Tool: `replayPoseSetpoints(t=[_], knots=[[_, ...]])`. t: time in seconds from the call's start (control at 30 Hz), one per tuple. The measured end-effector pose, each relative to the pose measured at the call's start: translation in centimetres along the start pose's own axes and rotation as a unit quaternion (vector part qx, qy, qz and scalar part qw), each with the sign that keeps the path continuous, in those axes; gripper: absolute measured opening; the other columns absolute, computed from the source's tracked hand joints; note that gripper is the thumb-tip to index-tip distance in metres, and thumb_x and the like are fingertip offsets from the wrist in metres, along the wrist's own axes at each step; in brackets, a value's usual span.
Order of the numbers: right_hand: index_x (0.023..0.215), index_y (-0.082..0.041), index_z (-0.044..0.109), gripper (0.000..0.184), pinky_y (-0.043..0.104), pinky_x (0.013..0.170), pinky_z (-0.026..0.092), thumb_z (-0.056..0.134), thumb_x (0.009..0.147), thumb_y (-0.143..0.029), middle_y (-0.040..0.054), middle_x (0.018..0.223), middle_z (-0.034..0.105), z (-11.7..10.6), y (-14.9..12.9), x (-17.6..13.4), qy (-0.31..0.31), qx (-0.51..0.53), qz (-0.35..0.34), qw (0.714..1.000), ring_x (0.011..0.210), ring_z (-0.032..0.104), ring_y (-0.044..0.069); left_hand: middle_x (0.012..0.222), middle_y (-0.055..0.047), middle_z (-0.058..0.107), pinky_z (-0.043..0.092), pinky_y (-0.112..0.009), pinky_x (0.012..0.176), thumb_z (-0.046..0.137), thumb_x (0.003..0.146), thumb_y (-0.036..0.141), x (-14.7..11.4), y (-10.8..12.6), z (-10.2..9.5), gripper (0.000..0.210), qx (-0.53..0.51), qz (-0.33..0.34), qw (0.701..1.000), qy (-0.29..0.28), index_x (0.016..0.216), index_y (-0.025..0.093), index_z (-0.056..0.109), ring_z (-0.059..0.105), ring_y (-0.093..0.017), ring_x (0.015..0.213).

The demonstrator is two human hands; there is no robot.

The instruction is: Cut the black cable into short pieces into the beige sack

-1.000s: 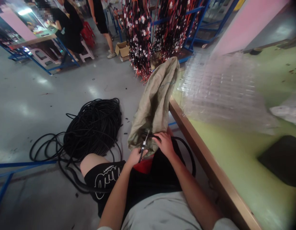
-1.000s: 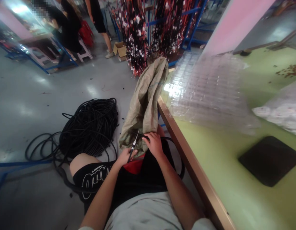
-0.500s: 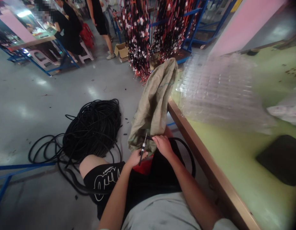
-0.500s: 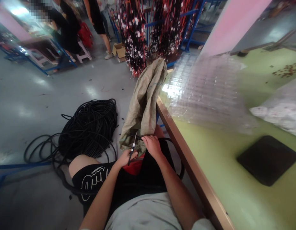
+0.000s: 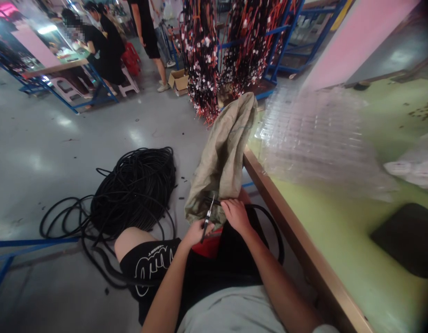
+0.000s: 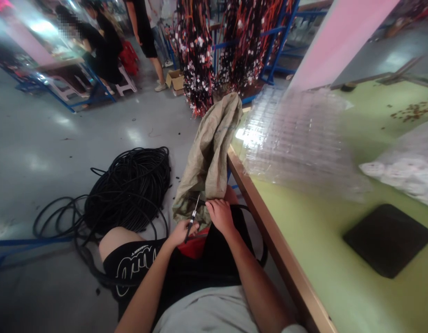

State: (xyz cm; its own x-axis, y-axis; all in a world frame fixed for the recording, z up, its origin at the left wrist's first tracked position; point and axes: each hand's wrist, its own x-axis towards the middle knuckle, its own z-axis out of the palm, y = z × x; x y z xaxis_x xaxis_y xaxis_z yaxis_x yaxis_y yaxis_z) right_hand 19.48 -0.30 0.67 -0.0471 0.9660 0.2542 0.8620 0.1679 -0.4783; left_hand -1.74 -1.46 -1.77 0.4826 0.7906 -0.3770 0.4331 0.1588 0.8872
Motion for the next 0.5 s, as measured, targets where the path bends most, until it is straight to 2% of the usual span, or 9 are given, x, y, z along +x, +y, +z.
replayPoseSetpoints(t=[0.1, 0.2, 0.4, 0.5], knots=[[0.090, -0.021, 0.065, 0.035, 0.034, 0.078, 0.033, 0.039, 0.102, -0.041, 0.0058, 0.087, 0.067, -0.01, -0.17, -0.06, 0.005, 0.012, 0.001, 1.000, 0.087, 0.056, 0.023, 0.085, -0.007, 0.069, 0.047, -0.030, 0.072, 0.053, 0.084, 0.056, -0.08, -0.10, 0.03, 0.048, 0.024, 0.013, 1.000, 0.015, 0.101, 0.013, 0.064, 0.064, -0.021, 0.077], [0.095, -0.022, 0.063, 0.030, 0.035, 0.081, 0.033, 0.045, 0.099, -0.044, 0.0058, 0.090, 0.066, -0.09, -0.22, -0.10, 0.013, 0.040, -0.005, 0.999, 0.090, 0.056, 0.023, 0.087, -0.008, 0.069, 0.047, -0.030, 0.074, 0.052, 0.083, 0.058, -0.17, -0.14, -0.03, 0.049, 0.034, 0.010, 0.999, 0.011, 0.099, 0.013, 0.064, 0.063, -0.021, 0.080], [0.094, -0.021, 0.061, 0.032, 0.037, 0.084, 0.033, 0.045, 0.098, -0.048, 0.0062, 0.092, 0.065, 0.13, 0.26, -0.11, 0.025, 0.054, 0.002, 0.998, 0.092, 0.056, 0.025, 0.069, -0.005, 0.067, 0.045, -0.027, 0.065, 0.043, 0.087, 0.061, -0.04, -0.10, 0.06, 0.052, 0.032, -0.021, 0.999, -0.017, 0.077, 0.014, 0.063, 0.063, -0.019, 0.065], [0.094, -0.021, 0.062, 0.033, 0.036, 0.083, 0.032, 0.043, 0.099, -0.048, 0.0064, 0.092, 0.066, 0.39, 0.48, -0.09, 0.031, 0.049, 0.008, 0.998, 0.091, 0.056, 0.025, 0.062, -0.004, 0.064, 0.043, -0.027, 0.061, 0.044, 0.086, 0.062, 0.00, 0.11, 0.10, 0.052, 0.053, -0.028, 0.998, 0.008, 0.078, 0.014, 0.063, 0.061, -0.018, 0.058]])
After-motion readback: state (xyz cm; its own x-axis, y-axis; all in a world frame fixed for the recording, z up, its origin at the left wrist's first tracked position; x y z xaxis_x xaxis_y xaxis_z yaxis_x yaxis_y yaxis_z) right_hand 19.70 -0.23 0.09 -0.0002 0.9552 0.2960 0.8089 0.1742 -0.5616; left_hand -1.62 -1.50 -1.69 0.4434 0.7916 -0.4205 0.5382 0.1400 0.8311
